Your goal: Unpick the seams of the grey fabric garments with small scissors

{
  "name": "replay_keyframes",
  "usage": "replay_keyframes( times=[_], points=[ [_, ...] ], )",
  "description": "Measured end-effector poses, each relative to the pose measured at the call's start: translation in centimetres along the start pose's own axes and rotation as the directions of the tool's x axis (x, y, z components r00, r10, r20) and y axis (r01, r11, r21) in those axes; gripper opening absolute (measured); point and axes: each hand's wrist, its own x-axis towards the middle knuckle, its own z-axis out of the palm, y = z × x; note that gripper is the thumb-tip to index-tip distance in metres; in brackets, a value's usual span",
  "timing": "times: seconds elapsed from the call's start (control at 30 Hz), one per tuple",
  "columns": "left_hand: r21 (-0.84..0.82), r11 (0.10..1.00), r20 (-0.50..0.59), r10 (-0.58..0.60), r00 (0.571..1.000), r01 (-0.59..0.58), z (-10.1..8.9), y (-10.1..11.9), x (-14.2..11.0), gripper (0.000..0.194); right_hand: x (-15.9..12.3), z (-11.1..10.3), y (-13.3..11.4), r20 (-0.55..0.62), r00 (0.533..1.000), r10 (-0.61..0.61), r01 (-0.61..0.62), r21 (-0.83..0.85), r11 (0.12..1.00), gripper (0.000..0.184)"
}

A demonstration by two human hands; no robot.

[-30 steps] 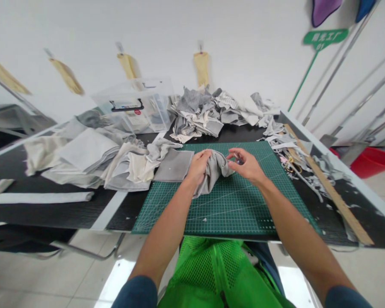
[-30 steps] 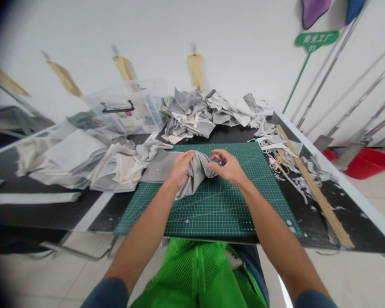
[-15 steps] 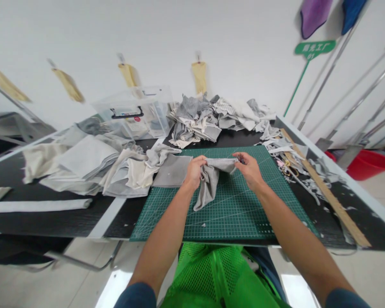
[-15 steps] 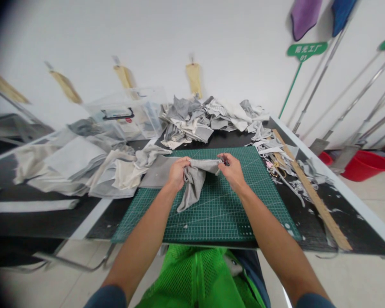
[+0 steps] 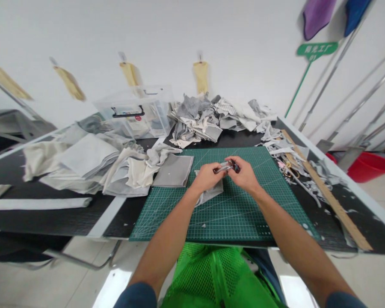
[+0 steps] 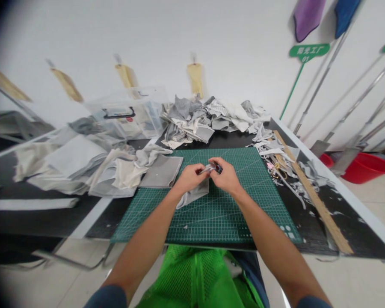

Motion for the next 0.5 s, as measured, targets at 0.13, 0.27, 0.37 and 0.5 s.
replay_keyframes(
  times=[0.13, 0.27, 0.37, 0.5],
  points=[
    [-0.199, 0.980, -0.060, -0.022, 0.998, 0.010, 0.0, -0.8, 0.5, 0.016, 0.2, -0.3, 0.3, -0.102, 0.995, 0.016, -0.009, 0.062, 0.998, 0.039],
    [-0.526, 0.847, -0.102, -0.149, 0.984, 0.074, -0.1, -0.8, 0.8, 0.013, 0.3, -0.5, 0.4, -0.083, 0.996, 0.028, -0.018, 0.121, 0.992, 0.044],
    [-0.627, 0.774, -0.108, -0.197, 0.974, 0.087, 0.0, -0.3, 0.7, 0.015, 0.2, -0.2, 0.1, 0.018, 0.999, 0.032, -0.034, 0.135, 0.990, 0.057],
    [-0.668, 0.742, -0.109, -0.174, 0.979, 0.058, 0.3, 0.3, 0.3, 0.024, -0.1, 0.4, -0.6, 0.121, 0.990, 0.071, -0.090, 0.160, 0.983, 0.067]
  ],
)
